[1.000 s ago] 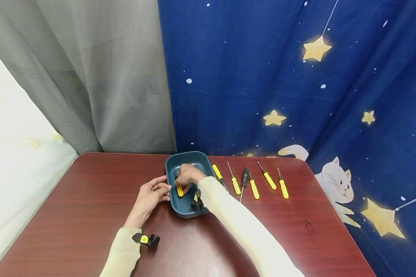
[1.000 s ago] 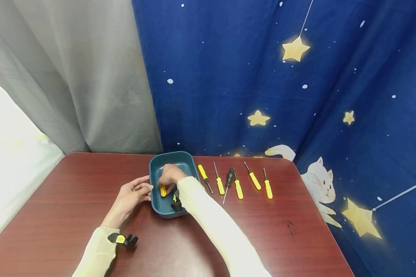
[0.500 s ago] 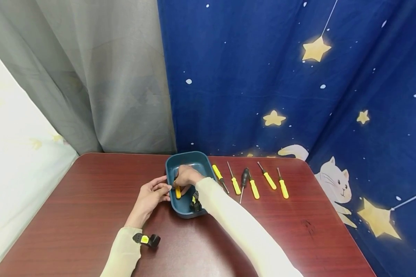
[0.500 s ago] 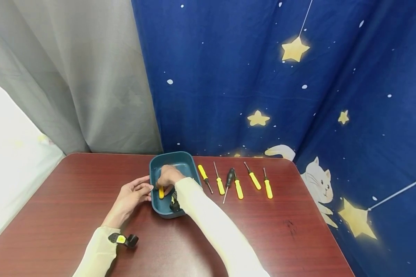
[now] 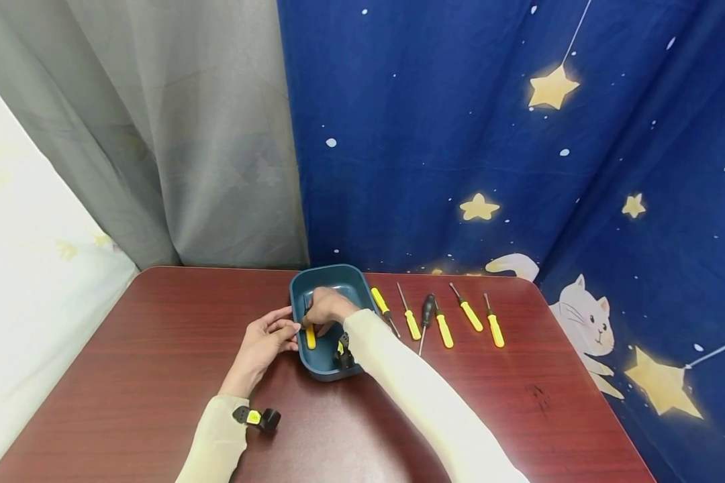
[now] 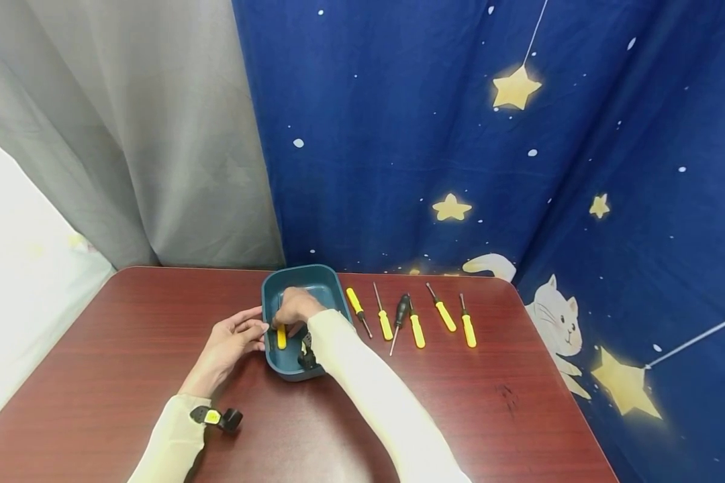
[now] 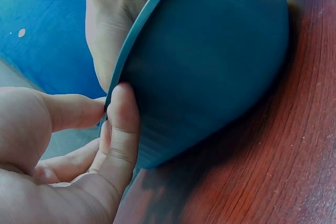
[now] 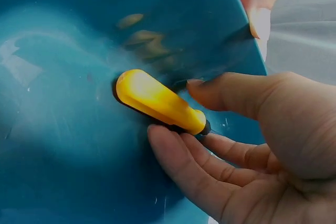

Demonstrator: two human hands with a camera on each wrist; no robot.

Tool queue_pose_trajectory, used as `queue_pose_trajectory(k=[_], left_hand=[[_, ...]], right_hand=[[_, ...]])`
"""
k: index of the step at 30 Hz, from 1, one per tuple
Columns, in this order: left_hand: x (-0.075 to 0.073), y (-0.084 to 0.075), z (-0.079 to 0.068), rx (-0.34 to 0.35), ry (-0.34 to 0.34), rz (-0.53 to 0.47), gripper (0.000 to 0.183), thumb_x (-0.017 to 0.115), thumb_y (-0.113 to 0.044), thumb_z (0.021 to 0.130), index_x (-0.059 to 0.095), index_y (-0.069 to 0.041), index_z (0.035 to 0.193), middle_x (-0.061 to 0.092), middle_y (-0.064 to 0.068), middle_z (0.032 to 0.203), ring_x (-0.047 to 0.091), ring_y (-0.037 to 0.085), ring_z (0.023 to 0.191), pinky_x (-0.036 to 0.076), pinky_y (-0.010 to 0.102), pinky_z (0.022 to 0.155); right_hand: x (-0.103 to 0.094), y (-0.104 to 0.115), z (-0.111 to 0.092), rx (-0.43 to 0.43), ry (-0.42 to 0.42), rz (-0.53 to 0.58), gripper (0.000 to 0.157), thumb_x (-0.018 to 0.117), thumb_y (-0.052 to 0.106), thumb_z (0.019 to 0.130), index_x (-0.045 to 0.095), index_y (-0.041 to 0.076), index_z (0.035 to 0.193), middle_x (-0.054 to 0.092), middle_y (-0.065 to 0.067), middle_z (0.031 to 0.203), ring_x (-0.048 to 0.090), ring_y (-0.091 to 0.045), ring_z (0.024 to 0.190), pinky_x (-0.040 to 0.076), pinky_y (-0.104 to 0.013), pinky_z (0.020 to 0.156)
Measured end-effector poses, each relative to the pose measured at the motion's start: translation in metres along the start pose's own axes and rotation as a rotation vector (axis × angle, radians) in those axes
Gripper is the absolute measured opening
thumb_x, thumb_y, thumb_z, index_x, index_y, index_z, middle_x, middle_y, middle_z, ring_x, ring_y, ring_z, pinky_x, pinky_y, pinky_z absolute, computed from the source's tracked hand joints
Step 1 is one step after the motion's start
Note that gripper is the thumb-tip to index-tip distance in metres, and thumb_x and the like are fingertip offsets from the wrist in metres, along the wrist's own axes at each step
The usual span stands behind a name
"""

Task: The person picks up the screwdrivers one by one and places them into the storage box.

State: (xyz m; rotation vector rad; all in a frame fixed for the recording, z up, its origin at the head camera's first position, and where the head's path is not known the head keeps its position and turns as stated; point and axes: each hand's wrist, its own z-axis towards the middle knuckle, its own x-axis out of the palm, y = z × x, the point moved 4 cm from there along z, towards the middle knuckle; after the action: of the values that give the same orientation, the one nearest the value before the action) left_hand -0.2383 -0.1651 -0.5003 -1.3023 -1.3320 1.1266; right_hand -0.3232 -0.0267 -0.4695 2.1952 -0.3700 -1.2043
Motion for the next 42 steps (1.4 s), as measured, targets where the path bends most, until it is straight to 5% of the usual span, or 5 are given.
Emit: queue_pose_trajectory(k=[9, 17, 24, 29, 42], left_hand=[[0.0, -0.002, 0.0, -0.002, 0.01, -0.018, 0.051, 0.064, -0.002, 0.098, 0.049, 0.0, 0.147, 0.067, 0.008, 0.095, 0.066, 0.01, 0.073, 0.062, 0.023, 0.066], [0.001, -0.002, 0.002, -0.005, 0.006, -0.025, 0.051, 0.064, -0.001, 0.098, 0.051, -0.002, 0.147, 0.067, 0.008, 0.097, 0.066, 0.011, 0.073, 0.062, 0.024, 0.066], [0.004, -0.001, 0.002, -0.004, 0.002, -0.028, 0.05, 0.064, -0.001, 0.098, 0.051, -0.002, 0.147, 0.065, 0.004, 0.093, 0.065, 0.011, 0.072, 0.062, 0.023, 0.065], [0.004, -0.001, 0.002, 0.002, 0.0, -0.028, 0.051, 0.064, 0.0, 0.097, 0.051, -0.001, 0.146, 0.065, 0.004, 0.091, 0.064, 0.011, 0.07, 0.062, 0.024, 0.065], [0.001, 0.001, -0.001, -0.005, -0.009, -0.004, 0.05, 0.063, -0.002, 0.098, 0.051, -0.002, 0.147, 0.064, 0.01, 0.097, 0.065, 0.012, 0.072, 0.062, 0.024, 0.067]], right_hand=[[-0.006, 0.003, -0.006, -0.044, -0.015, -0.083, 0.023, 0.082, 0.022, 0.087, 0.067, 0.005, 0.089, 0.065, -0.006, 0.082, 0.076, -0.025, 0.077, 0.065, -0.035, 0.07], [-0.013, 0.003, -0.014, -0.091, -0.009, -0.16, 0.069, 0.08, 0.032, 0.088, 0.052, 0.003, 0.144, 0.064, -0.012, 0.12, 0.075, -0.023, 0.085, 0.064, -0.033, 0.075], [-0.023, 0.002, -0.019, -0.147, -0.064, -0.374, 0.073, 0.079, 0.047, 0.086, 0.054, 0.012, 0.145, 0.065, -0.006, 0.132, 0.062, -0.017, 0.103, 0.057, -0.039, 0.097], [-0.029, 0.003, -0.028, -0.188, -0.077, -0.425, 0.073, 0.08, 0.044, 0.086, 0.052, 0.016, 0.148, 0.06, -0.008, 0.144, 0.058, -0.02, 0.122, 0.051, -0.043, 0.11], [-0.043, -0.005, -0.053, -0.293, -0.08, -0.506, 0.08, 0.08, 0.051, 0.083, 0.047, 0.031, 0.153, 0.045, -0.004, 0.158, 0.042, -0.025, 0.143, 0.046, -0.051, 0.114]])
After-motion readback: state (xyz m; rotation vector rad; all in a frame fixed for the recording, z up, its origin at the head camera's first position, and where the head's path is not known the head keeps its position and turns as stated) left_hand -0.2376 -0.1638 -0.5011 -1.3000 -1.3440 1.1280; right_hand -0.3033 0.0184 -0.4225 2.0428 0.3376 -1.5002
